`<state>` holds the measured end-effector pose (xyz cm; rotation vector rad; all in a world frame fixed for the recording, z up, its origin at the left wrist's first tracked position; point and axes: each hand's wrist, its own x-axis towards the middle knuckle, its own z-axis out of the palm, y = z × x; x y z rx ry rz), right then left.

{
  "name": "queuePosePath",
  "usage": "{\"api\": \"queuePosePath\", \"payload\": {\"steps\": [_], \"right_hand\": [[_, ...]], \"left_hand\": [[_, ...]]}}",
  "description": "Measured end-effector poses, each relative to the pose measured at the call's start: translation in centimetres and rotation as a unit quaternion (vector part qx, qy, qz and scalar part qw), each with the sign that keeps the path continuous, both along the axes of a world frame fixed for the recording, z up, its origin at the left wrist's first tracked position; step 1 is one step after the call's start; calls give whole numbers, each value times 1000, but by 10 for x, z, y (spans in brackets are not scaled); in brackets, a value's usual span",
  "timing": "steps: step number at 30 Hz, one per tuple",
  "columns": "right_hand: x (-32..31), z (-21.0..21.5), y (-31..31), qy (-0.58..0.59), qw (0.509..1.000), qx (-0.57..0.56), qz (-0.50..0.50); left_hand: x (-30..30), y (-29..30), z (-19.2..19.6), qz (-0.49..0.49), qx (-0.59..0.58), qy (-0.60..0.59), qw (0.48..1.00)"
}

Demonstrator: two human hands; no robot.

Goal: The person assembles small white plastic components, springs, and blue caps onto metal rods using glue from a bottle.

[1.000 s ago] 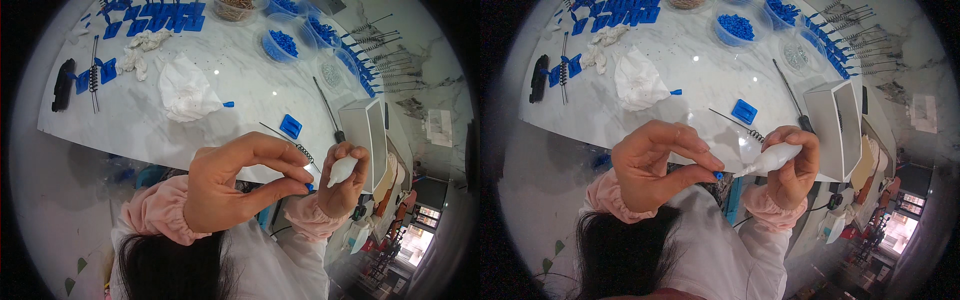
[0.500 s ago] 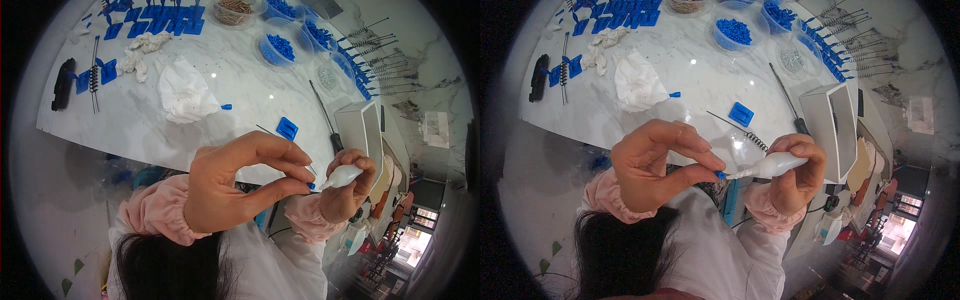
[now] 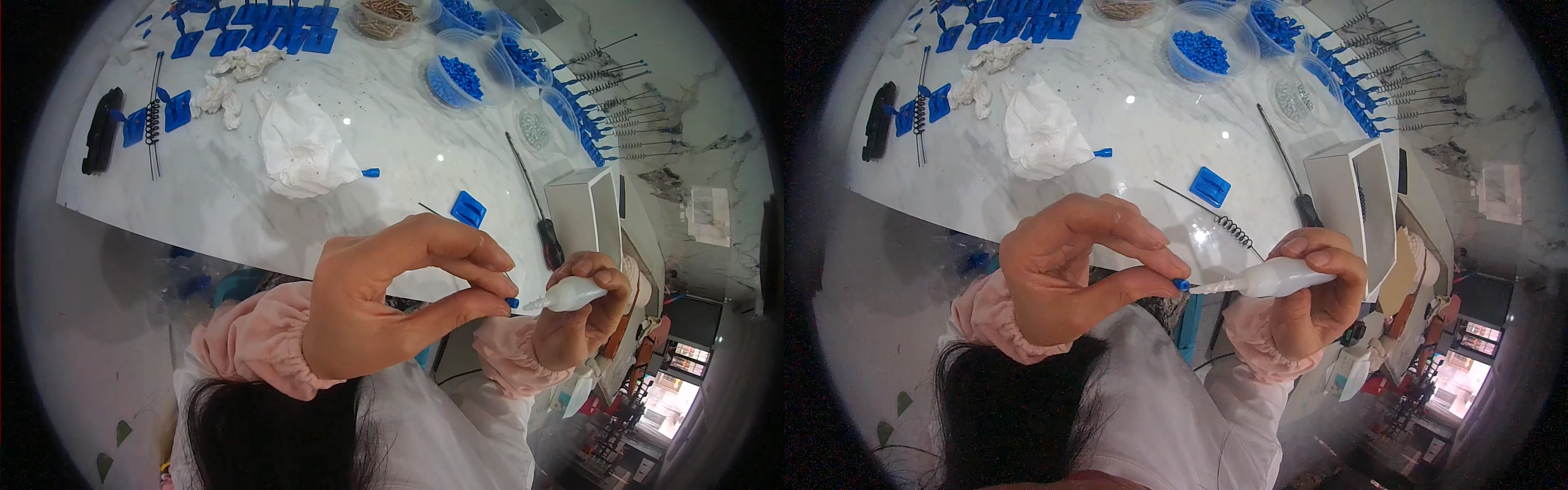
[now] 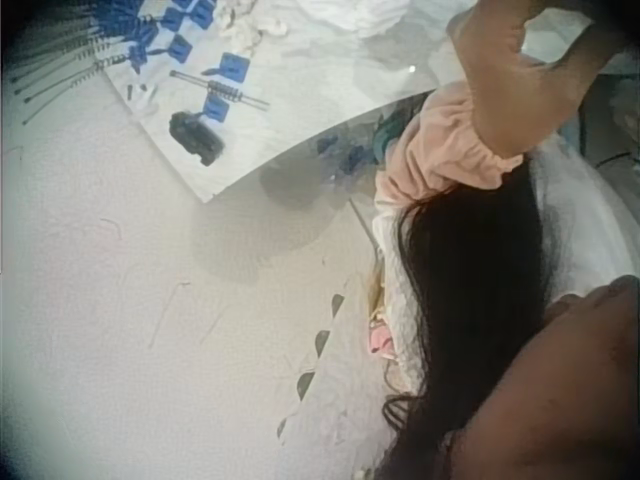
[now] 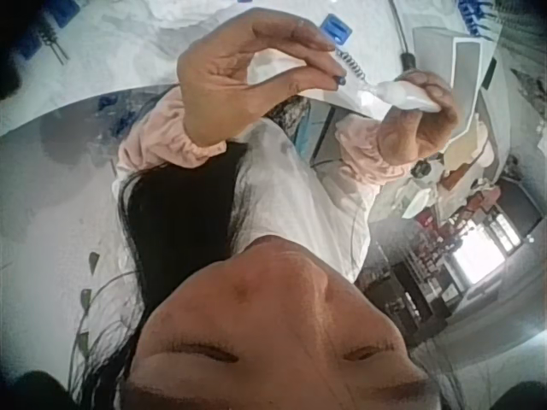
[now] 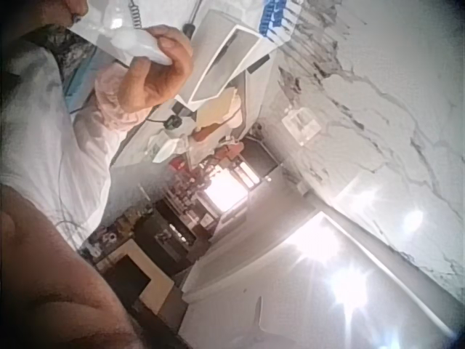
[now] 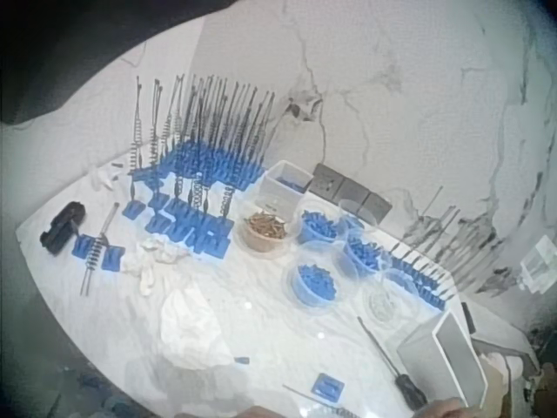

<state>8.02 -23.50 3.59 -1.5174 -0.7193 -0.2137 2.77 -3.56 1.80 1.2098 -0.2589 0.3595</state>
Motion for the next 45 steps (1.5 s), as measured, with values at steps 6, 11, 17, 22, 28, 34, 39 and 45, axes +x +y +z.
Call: {"api": "queuePosePath", "payload": {"steps": [6, 11, 17, 22, 28, 34, 39, 45], "right_hand": [[0, 4, -4, -24, 1000, -17, -5], [1, 7, -5, -49, 998, -38, -23], [2, 12, -8, -58, 997, -53, -13], [2, 14, -7, -63, 996, -59, -19], [3, 15, -7, -76, 995, -68, -14], [2, 16, -6, -91, 993, -79, -18], [2, 19, -6, -107, 989, -100, -30], [3, 20, -6, -107, 989, -101, -21]], "left_hand": [[0, 0, 0, 7, 7, -5, 1000], [1, -2, 0, 9, -4, -1, 1000], [1, -2, -2, 3, -5, -5, 1000], [0, -2, -2, -2, -14, 7, 1000], [0, -1, -2, -1, -13, -1, 1000], [1, -2, -3, 2, -16, -7, 1000], [1, -2, -3, 2, -21, -2, 1000], [1, -1, -4, 0, -23, -1, 1000]]}}
